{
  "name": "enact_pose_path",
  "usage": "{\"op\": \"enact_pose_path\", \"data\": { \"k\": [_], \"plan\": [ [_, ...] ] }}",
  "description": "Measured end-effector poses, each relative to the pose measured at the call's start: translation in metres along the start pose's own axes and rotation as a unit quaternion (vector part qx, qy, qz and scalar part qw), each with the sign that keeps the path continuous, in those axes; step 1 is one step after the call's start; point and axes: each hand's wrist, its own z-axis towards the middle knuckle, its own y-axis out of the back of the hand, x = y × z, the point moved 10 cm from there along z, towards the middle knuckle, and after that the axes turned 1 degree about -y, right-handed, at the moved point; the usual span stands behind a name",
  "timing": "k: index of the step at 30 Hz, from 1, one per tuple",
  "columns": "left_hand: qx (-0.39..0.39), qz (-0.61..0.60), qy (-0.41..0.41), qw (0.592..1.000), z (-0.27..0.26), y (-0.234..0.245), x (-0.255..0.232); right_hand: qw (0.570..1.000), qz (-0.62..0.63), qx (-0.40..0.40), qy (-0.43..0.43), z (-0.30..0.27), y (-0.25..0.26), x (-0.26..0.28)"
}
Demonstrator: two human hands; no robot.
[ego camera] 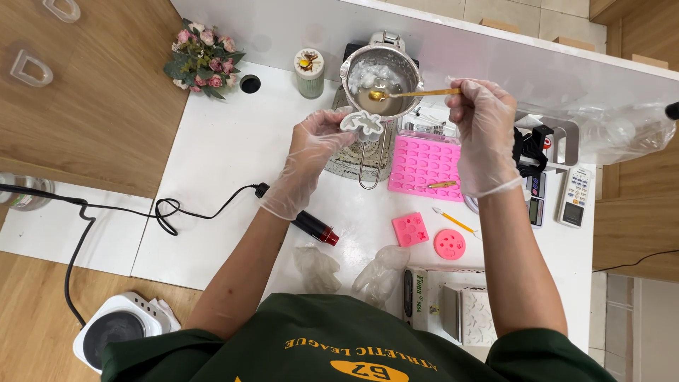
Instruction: Preparing a silicone mold and pouring melted wax into it to create wax melts.
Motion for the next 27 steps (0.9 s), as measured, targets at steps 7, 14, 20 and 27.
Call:
{"op": "enact_pose_path", "data": {
  "k": [7,14,20,27],
  "plan": [
    [-0.009,0.006,0.004,1.000,0.004,0.000,0.003,1.000,-0.009,0.024,0.008,-0.035,-0.011,0.006],
    [-0.014,-0.002,0.006,1.000,0.004,0.002,0.007,0.995,-0.060,0.033,0.075,-0.072,-0.029,0.025],
    [-0.009,-0.006,-0.002,1.000,0.002,-0.001,0.005,0.977,-0.125,0.063,0.164,-0.097,-0.043,0.039],
    [-0.004,-0.011,-0.007,1.000,-0.002,-0.002,0.004,0.930,-0.243,0.066,0.268,-0.116,-0.055,0.050]
  ]
}}
